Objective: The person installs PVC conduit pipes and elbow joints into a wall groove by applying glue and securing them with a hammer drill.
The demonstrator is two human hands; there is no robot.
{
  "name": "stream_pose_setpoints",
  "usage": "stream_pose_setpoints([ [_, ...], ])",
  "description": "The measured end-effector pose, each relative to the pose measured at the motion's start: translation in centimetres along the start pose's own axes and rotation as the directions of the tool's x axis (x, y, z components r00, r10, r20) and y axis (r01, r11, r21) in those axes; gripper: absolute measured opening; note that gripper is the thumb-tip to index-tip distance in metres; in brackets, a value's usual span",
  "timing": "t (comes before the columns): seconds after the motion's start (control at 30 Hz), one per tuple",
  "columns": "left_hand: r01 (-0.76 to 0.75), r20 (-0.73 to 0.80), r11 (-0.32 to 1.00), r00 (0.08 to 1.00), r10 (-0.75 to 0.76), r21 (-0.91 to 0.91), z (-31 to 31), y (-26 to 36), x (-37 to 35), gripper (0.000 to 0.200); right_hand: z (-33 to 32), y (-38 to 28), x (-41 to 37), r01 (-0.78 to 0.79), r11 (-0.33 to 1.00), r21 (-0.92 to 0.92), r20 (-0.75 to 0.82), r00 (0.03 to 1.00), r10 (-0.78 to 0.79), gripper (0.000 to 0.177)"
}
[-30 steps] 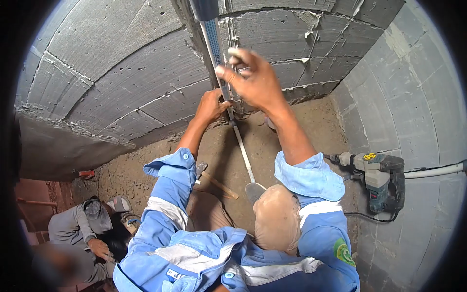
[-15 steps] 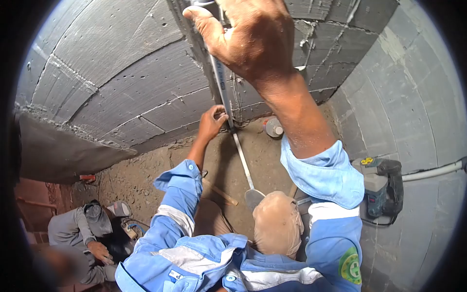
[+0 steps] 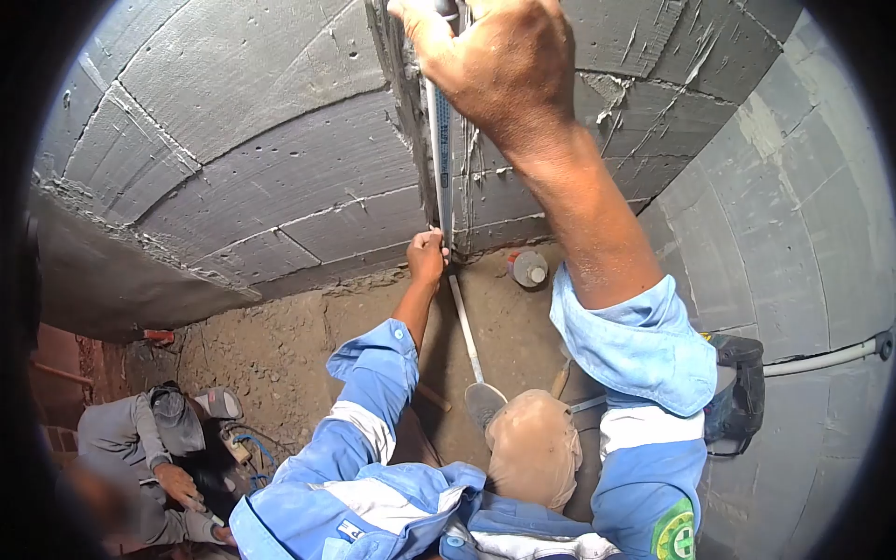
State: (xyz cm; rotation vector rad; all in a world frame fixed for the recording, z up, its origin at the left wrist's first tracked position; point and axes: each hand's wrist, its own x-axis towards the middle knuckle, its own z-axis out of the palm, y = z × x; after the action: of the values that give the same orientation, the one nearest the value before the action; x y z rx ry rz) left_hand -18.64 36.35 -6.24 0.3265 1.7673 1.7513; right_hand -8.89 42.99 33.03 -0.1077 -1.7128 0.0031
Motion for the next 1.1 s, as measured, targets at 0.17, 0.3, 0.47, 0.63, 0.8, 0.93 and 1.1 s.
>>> stream_pose_setpoints([
  [0.17,-0.039,0.021,0.999,0.999,0.04,-0.032,0.0,-1.4,0.9,0.026,1.7,2.8,-1.0,0.058,0.997,-0.041,-0.011,0.998,-0.059,0.018],
  [0.3,-0.247,-0.088,0.926,0.955,0.282,0.286,-0.4,-0.5,-0.5,0.025,2.1,1.9,-0.9,0.049,0.995,-0.084,-0.017,0.999,-0.051,0.015],
  [0.47,-0.526,-0.001,0.655,0.78,0.626,0.543,0.1,5.9,-3.4,0.033,3.3,1.2,-0.5,-0.047,0.993,-0.108,0.028,0.998,0.05,0.018],
  [0.63,-0.606,0.14,0.477,0.699,0.701,0.637,-0.1,7.9,-1.8,0.026,2.5,-1.8,0.9,-0.114,0.973,-0.199,0.117,0.983,0.139,0.019],
  [0.8,-0.57,0.25,0.44,0.764,0.594,0.694,-0.7,9.2,-1.5,0.028,2.6,-1.2,1.4,-0.177,0.972,-0.154,0.173,0.964,0.203,0.016],
  [0.93,-0.59,0.282,0.365,0.73,0.623,0.72,-1.1,8.6,-0.7,0.034,2.8,-1.0,0.8,-0.138,0.982,-0.129,0.114,0.982,0.152,0.017],
  [1.1,-0.624,0.336,0.301,0.695,0.636,0.721,-1.4,8.6,-0.3,0.039,3.5,0.0,-0.2,-0.106,0.99,-0.098,0.045,0.993,0.11,0.014],
])
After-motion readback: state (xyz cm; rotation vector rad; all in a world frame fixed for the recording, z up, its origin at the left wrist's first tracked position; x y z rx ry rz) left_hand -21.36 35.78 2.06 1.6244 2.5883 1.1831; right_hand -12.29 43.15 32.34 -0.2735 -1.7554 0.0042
